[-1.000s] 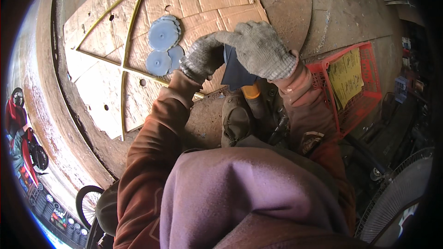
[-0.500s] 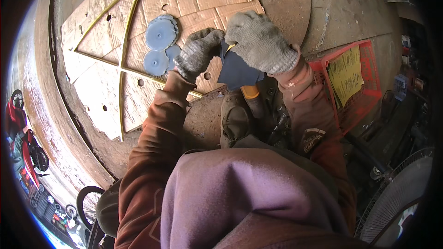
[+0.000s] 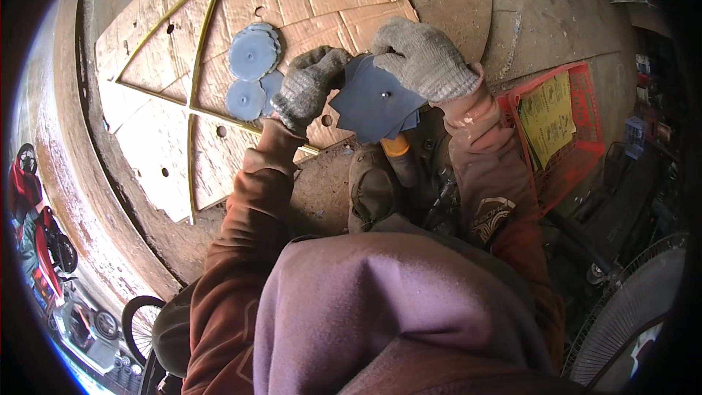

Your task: The person handles and stacks various metal plates, including circular discs and square sheets, on a cardboard workspace while sitting on the floor.

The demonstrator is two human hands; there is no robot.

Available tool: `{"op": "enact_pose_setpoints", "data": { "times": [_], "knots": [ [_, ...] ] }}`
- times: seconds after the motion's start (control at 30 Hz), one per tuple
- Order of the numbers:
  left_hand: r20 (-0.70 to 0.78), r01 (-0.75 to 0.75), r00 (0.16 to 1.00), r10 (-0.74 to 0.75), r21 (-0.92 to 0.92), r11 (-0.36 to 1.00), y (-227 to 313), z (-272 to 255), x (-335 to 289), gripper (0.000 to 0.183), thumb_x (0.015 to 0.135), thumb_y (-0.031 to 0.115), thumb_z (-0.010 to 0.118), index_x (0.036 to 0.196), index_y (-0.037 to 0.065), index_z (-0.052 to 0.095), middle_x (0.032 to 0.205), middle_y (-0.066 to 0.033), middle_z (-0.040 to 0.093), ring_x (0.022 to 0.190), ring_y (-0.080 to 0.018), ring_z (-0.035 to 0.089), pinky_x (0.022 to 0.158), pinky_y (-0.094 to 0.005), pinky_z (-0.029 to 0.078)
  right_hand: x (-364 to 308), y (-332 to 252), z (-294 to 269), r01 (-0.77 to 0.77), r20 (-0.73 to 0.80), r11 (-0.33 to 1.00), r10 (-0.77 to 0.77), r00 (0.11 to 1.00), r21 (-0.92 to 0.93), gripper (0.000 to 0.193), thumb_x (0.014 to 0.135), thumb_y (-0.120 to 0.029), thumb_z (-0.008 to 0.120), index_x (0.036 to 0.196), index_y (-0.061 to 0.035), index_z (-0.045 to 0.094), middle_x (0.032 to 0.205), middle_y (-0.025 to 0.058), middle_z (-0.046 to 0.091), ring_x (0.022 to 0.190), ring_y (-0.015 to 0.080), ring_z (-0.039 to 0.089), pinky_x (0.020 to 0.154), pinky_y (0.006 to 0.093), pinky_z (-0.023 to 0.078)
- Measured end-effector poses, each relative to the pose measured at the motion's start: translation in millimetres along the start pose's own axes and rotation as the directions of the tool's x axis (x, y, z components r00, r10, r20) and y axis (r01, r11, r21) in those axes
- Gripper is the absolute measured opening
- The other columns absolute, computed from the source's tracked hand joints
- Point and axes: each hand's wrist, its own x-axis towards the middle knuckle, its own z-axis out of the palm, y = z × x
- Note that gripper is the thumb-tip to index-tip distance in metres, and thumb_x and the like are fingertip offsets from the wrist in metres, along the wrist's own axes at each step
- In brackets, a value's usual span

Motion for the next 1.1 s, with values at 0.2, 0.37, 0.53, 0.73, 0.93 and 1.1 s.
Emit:
{"op": "enact_pose_setpoints", "data": {
  "times": [0.2,0.37,0.53,0.73,0.93,1.1],
  "knots": [
    [-0.064,0.113,0.989,-0.131,-0.234,0.966,11.1,8.0,-3.2,0.026,0.103,0.023,0.063,0.112,-0.001,0.07,0.097,-0.0032,0.071,0.09,-0.0117,0.067,0.08,-0.0272,0.054,-1.0,-0.5,0.5,-0.029,-0.018,0.998,0.031,0.999,0.054,0.017,0.089,-0.019,0.071,0.101,-0.007,0.069,0.096,0.0138,0.069,0.091,0.0356,0.069,0.081,0.0438,0.056],
    [0.003,0.065,0.998,-0.066,-0.148,0.987,22.6,13.3,-9.6,0.022,0.096,0.017,0.074,0.11,0.001,0.068,0.098,-0.0037,0.072,0.089,-0.0132,0.068,0.08,-0.0285,0.056,-3.1,1.6,3.8,-0.052,-0.055,0.995,0.056,0.997,0.08,0.019,0.085,-0.013,0.077,0.102,-0.0061,0.07,0.094,0.0147,0.07,0.086,0.0341,0.07,0.077,0.0398,0.057],
    [-0.051,0.144,0.987,-0.15,-0.094,0.985,19.0,24.2,-9.7,0.028,0.088,0.004,0.08,0.111,0.001,0.065,0.098,-0.0056,0.073,0.086,-0.014,0.069,0.081,-0.0304,0.058,-10.8,15.1,12.7,-0.045,-0.092,0.965,0.071,0.993,0.257,0.034,0.084,-0.009,0.079,0.116,-0.0042,0.069,0.108,0.0126,0.071,0.098,0.0268,0.07,0.084,0.0369,0.056],
    [-0.07,0.132,0.985,-0.159,-0.298,0.946,7.6,23.3,-8.5,0.017,0.092,0.005,0.077,0.105,0.003,0.067,0.097,-0.0053,0.073,0.086,-0.0141,0.069,0.08,-0.0287,0.058,-13.2,15.7,9.2,-0.122,-0.034,0.955,0.136,0.99,0.269,0.041,0.084,-0.005,0.079,0.122,-0.0011,0.067,0.117,0.0116,0.07,0.104,0.0222,0.068,0.091,0.0348,0.054],
    [-0.078,0.153,0.978,-0.196,-0.376,0.914,13.2,28.1,-9.9,0.013,0.093,0.004,0.075,0.104,0.003,0.068,0.098,-0.0057,0.074,0.086,-0.0139,0.069,0.08,-0.0285,0.058,-18.9,29.7,15.2,-0.147,-0.019,0.95,0.158,0.987,0.277,0.042,0.084,-0.012,0.079,0.124,-0.0054,0.066,0.119,0.014,0.068,0.106,0.0299,0.068,0.094,0.0387,0.055],
    [-0.065,0.088,0.992,-0.105,-0.228,0.97,24.5,27.3,-8.3,0.014,0.092,0.0,0.075,0.104,0.002,0.068,0.097,-0.006,0.074,0.087,-0.0141,0.07,0.081,-0.0278,0.058,-10.2,-16.0,-2.2,0.014,-0.067,0.968,-0.032,0.997,-0.252,0.045,0.082,-0.02,0.078,0.125,-0.0104,0.066,0.124,0.0106,0.065,0.117,0.0326,0.062,0.104,0.0457,0.049]
  ]
}}
